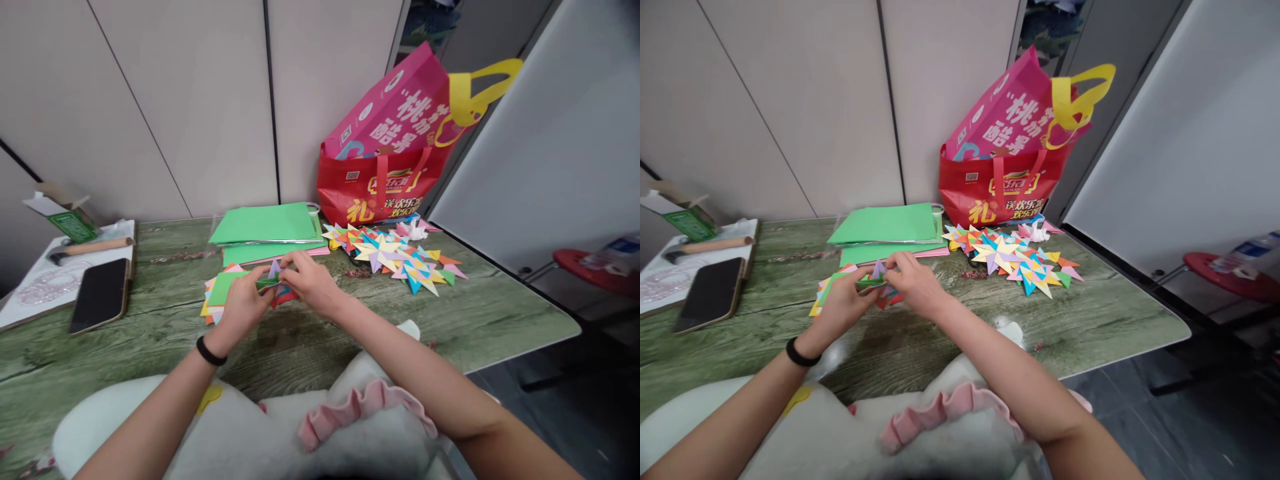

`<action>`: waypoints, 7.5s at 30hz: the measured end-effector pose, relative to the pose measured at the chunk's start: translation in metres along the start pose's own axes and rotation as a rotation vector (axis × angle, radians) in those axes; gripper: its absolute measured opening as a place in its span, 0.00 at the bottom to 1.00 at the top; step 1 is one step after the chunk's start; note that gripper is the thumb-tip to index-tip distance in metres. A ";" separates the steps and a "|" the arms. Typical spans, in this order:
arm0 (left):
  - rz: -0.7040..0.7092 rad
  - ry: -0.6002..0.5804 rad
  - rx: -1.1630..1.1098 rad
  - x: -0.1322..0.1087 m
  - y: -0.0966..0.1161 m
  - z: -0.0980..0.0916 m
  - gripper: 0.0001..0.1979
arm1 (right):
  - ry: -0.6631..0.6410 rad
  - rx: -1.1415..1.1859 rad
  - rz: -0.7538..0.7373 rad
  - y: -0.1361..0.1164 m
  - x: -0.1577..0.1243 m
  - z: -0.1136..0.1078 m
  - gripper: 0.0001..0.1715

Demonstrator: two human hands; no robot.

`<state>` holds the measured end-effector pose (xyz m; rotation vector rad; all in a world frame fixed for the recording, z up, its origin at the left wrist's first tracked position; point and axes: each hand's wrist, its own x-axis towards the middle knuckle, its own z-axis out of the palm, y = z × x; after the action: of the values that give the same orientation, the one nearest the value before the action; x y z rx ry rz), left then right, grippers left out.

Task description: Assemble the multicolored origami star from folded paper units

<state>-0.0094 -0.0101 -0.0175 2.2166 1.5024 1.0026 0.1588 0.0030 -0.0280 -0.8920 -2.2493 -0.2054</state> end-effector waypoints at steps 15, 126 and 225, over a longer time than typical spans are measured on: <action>-0.002 -0.004 0.021 -0.002 0.002 0.001 0.10 | -0.027 -0.057 -0.015 0.007 -0.002 -0.007 0.08; -0.666 -0.119 -0.959 0.011 -0.001 0.001 0.17 | -0.072 1.316 1.044 0.009 -0.003 0.017 0.25; -0.798 0.036 -1.156 0.047 -0.015 0.009 0.21 | 0.102 1.400 1.079 0.016 0.024 0.025 0.20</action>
<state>-0.0031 0.0394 -0.0144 0.7187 1.1353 1.1484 0.1430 0.0376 -0.0324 -0.9882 -1.0126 1.5193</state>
